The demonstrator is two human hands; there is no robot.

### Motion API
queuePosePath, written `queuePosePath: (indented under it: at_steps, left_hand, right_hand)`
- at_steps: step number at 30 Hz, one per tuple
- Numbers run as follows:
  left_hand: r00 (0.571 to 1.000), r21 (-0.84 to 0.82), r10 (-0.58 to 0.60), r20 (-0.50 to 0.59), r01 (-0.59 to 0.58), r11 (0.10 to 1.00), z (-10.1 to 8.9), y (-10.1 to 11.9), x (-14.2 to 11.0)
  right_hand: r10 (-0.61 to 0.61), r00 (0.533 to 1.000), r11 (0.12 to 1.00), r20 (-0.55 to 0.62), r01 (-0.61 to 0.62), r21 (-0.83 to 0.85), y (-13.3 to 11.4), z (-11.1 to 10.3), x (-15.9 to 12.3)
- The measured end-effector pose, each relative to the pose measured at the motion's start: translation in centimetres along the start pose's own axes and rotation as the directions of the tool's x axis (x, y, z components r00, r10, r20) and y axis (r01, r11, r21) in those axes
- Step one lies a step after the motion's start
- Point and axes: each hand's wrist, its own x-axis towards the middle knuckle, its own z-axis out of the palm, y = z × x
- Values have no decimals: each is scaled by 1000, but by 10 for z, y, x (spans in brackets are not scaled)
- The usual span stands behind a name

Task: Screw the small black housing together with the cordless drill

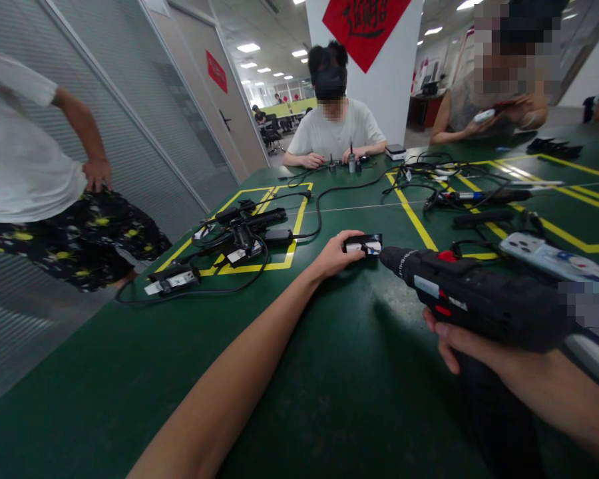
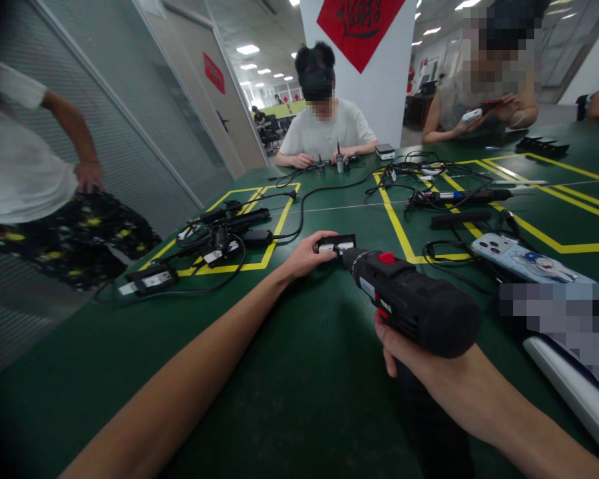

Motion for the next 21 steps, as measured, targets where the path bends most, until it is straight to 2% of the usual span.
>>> queuePosePath:
  at_steps: [16,21]
  left_hand:
    - [1000,12,11,-8,-10,1000,1,0,1]
    - [1000,16,22,-16,-21,1000,1,-2,2]
  right_hand:
    - [-21,1000,1000,-17,21,-10,1,0,-1]
    - [-25,999,997,-30,23,-76,0,-1,-3]
